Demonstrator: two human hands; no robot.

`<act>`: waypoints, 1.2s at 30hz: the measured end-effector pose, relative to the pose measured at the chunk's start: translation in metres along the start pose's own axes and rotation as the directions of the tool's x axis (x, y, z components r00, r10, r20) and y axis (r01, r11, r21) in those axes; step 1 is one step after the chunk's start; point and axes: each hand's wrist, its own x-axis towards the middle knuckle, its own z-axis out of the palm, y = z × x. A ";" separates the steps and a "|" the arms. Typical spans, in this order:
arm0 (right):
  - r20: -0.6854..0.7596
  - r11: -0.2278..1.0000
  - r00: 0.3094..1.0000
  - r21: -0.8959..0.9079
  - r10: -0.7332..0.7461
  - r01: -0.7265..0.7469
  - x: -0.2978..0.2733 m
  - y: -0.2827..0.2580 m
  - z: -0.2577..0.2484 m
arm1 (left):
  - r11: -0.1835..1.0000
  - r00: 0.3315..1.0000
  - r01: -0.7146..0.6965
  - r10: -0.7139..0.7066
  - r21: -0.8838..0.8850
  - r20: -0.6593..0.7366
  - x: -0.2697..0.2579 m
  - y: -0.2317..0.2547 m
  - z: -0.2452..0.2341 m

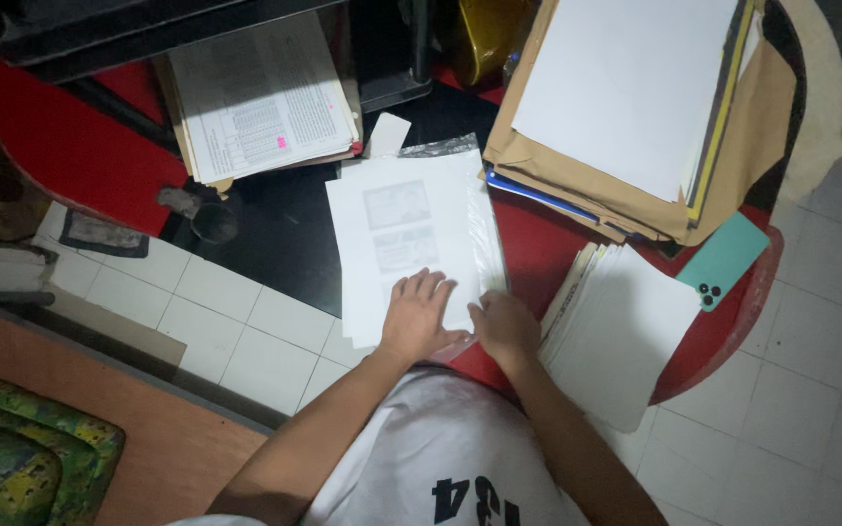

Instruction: The person sorts through loose sheets of paper on a red table, aligns them, and places them into a clear plastic sleeve. The person then picks up a book, flips through its pages, and places it on a black plastic shelf. The person also handles a brown envelope and a blue folder, placing them on the shelf.

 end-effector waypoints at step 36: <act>-0.348 0.275 0.928 0.912 0.130 0.304 0.013 -0.036 -0.040 | 0.026 0.620 0.696 0.482 -0.718 0.619 0.055 -0.026 -0.039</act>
